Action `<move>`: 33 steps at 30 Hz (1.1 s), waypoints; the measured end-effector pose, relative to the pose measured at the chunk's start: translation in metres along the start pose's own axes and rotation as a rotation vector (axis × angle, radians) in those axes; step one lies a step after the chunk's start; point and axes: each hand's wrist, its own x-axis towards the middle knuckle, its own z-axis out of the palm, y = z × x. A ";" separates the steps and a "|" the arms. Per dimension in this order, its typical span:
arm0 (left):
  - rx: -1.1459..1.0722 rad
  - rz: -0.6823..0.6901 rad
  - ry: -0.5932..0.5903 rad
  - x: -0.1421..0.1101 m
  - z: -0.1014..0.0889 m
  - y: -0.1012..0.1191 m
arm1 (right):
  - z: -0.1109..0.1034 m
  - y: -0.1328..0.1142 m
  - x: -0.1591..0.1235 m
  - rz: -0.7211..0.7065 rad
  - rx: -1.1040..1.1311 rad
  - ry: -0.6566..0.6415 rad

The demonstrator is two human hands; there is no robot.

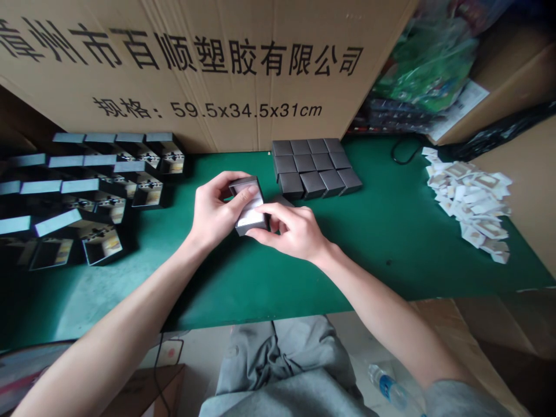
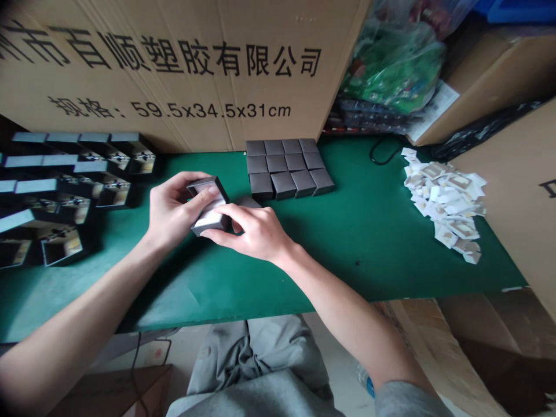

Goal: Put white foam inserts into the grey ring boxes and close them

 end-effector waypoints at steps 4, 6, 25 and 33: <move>0.006 -0.006 0.002 0.000 0.000 0.000 | 0.000 0.000 0.000 -0.003 -0.008 -0.007; 0.005 -0.011 0.004 0.000 0.000 0.000 | 0.000 0.001 0.000 -0.014 0.000 0.004; 0.026 -0.018 -0.003 -0.002 -0.001 0.002 | -0.003 -0.001 0.001 -0.026 -0.020 -0.012; 0.014 0.001 -0.010 0.000 -0.001 0.003 | -0.003 -0.001 0.002 -0.050 -0.036 -0.015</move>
